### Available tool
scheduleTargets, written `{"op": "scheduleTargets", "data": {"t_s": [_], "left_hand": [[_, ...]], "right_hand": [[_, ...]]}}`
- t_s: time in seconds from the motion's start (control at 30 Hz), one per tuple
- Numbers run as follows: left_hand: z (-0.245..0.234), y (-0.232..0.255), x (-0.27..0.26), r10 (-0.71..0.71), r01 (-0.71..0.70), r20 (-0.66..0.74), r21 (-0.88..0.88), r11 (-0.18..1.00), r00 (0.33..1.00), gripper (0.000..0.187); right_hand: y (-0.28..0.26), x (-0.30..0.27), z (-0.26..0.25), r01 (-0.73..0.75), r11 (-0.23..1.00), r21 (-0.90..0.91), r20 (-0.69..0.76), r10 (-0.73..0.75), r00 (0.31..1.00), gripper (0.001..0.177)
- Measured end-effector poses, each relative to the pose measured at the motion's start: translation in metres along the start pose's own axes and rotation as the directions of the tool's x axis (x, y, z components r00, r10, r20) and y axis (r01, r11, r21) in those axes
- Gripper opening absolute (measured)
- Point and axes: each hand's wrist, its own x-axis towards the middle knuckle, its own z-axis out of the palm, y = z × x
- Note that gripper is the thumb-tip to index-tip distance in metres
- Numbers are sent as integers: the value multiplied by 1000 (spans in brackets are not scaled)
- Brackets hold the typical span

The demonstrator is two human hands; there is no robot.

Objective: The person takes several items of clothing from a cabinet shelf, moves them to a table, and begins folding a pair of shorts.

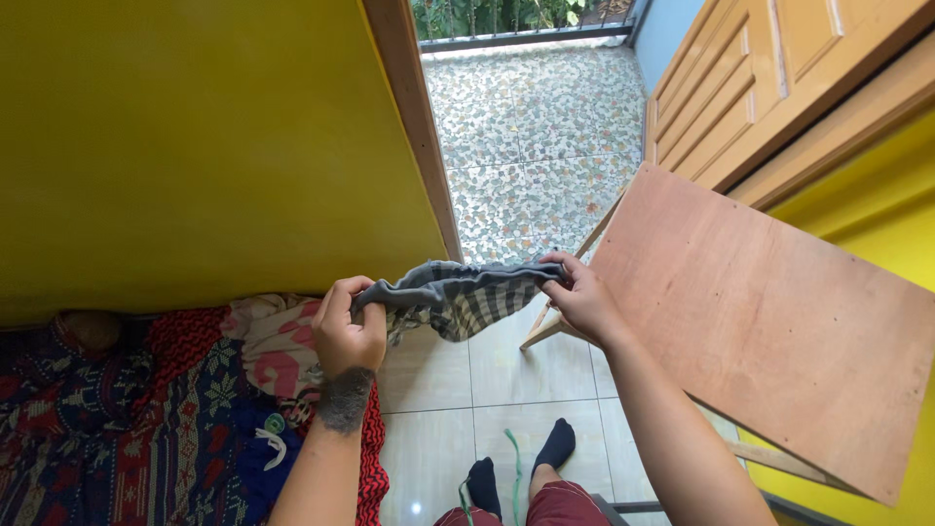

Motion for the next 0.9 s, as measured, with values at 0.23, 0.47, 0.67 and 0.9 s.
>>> {"op": "scheduleTargets", "data": {"t_s": [0.23, 0.47, 0.67, 0.9], "left_hand": [[75, 58, 28, 325, -321, 12, -115, 940, 946, 19], [212, 127, -7, 535, -282, 490, -498, 820, 688, 36], [324, 152, -88, 633, -223, 619, -611, 760, 464, 37], [409, 181, -179, 691, -170, 672, -673, 720, 265, 30]], "right_hand": [[-36, 61, -88, 70, 887, 456, -95, -29, 995, 30], [-18, 66, -231, 193, 966, 175, -380, -115, 918, 46], [38, 17, -328, 41, 999, -4, -560, -36, 828, 64], [134, -54, -401, -21, 997, -77, -712, -40, 701, 61]]}}
